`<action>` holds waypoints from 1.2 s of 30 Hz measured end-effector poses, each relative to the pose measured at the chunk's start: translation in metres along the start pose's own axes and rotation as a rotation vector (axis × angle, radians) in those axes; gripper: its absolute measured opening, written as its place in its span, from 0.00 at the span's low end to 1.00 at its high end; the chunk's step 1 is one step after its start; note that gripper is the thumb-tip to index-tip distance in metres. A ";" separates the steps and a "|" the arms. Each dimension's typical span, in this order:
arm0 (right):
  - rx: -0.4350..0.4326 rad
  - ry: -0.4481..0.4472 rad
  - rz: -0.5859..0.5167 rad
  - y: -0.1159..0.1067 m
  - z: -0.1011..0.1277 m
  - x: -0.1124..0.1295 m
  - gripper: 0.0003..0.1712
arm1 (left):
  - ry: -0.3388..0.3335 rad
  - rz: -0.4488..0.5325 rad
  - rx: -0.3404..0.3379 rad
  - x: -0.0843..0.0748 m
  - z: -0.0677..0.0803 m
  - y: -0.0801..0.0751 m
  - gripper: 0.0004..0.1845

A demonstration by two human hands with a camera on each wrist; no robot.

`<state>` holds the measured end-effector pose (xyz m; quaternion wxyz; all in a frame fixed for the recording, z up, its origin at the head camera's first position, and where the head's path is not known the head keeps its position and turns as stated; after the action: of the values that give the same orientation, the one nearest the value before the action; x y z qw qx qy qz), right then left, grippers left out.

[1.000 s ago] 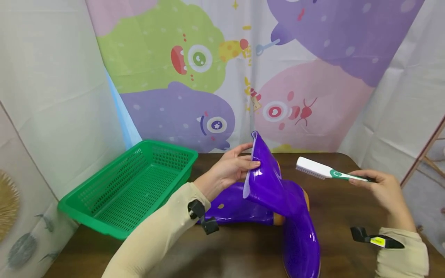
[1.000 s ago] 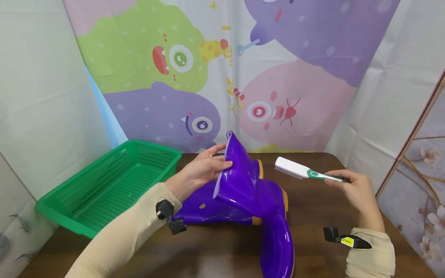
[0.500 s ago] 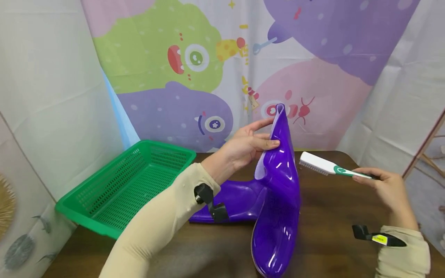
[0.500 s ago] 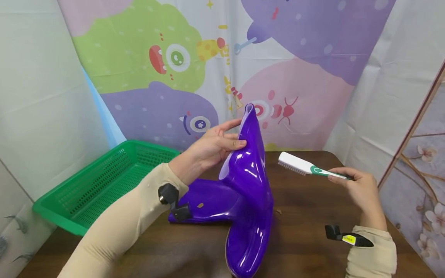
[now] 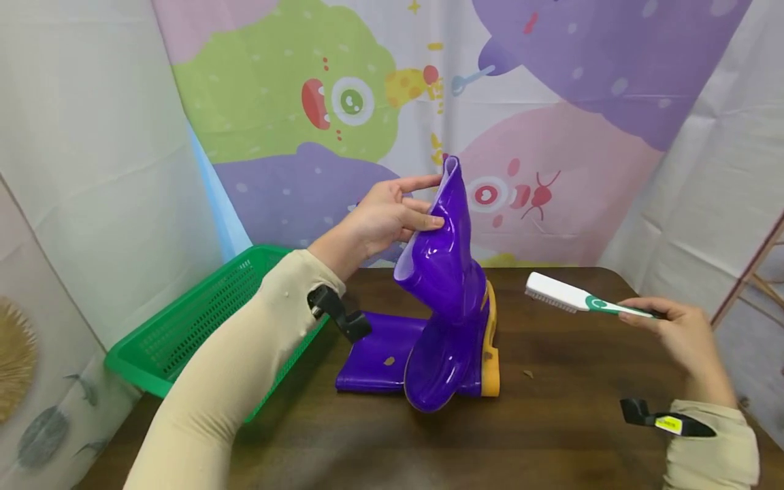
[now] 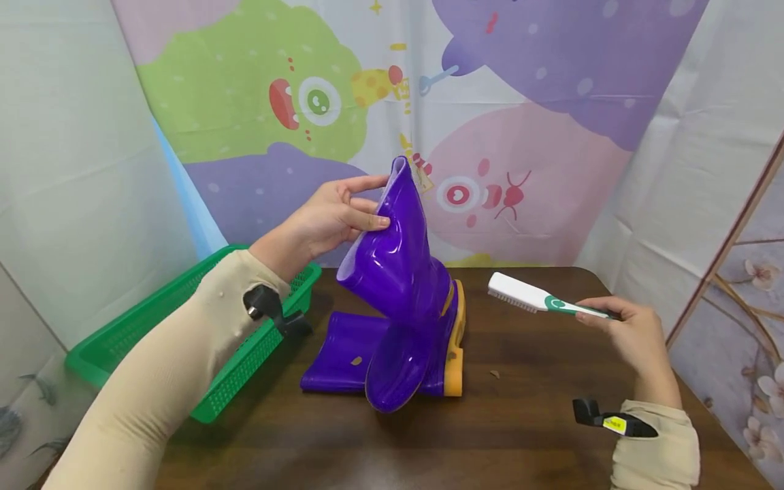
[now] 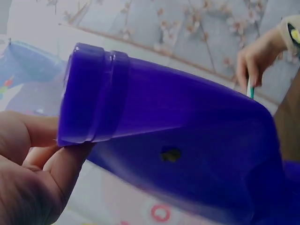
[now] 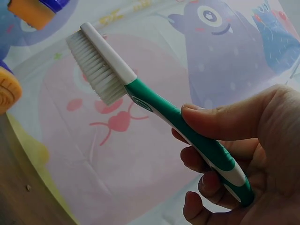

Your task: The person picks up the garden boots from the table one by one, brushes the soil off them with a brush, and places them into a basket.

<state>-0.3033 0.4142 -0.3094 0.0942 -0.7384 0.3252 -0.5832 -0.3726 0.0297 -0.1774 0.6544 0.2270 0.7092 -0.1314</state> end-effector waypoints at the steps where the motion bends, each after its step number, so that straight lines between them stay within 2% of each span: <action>1: 0.001 -0.003 -0.005 0.000 0.000 0.000 0.05 | 0.004 -0.028 0.002 -0.002 0.000 -0.003 0.38; 5: 0.021 -0.003 -0.012 0.004 0.001 0.001 0.04 | 0.015 -0.155 -0.006 -0.008 -0.001 -0.013 0.37; 9: 0.036 -0.031 0.018 0.006 -0.001 0.002 0.04 | 0.043 -0.359 0.007 -0.017 -0.002 -0.016 0.35; 15: 0.047 -0.043 0.021 0.008 -0.003 0.002 0.05 | 0.133 -0.723 0.029 -0.038 0.001 -0.014 0.32; 17: 0.049 -0.051 0.020 0.009 -0.003 0.003 0.05 | 0.170 -0.852 0.049 -0.044 0.003 -0.011 0.31; 20: 0.046 -0.071 0.020 0.011 -0.003 0.004 0.05 | 0.242 -0.993 0.096 -0.050 0.006 -0.002 0.28; 23: 0.043 -0.079 0.031 0.012 -0.003 0.004 0.05 | 0.363 -1.129 0.132 -0.058 0.011 0.009 0.22; 27: 0.044 -0.061 0.039 0.013 -0.004 0.001 0.04 | 0.592 -1.248 0.146 -0.067 0.019 0.025 0.14; 30: 0.049 -0.033 0.042 0.014 -0.004 -0.002 0.05 | 0.740 -1.275 0.144 -0.072 0.023 0.034 0.12; 36: 0.052 -0.010 0.057 0.017 -0.006 -0.003 0.08 | 1.007 -1.244 0.130 -0.071 0.026 0.044 0.09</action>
<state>-0.3153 0.4040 -0.3185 0.1318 -0.7288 0.3305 -0.5851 -0.3251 0.0442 -0.1052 0.0482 -0.1401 0.9068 -0.3947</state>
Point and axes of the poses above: each hand's wrist, its own z-axis away from the middle knuckle, its own y-axis out of the palm, x = y × z, the point moved 10 cm from there along -z, towards the middle knuckle, and after that the axes turned 2 degrees about y, right-handed, at the moved point
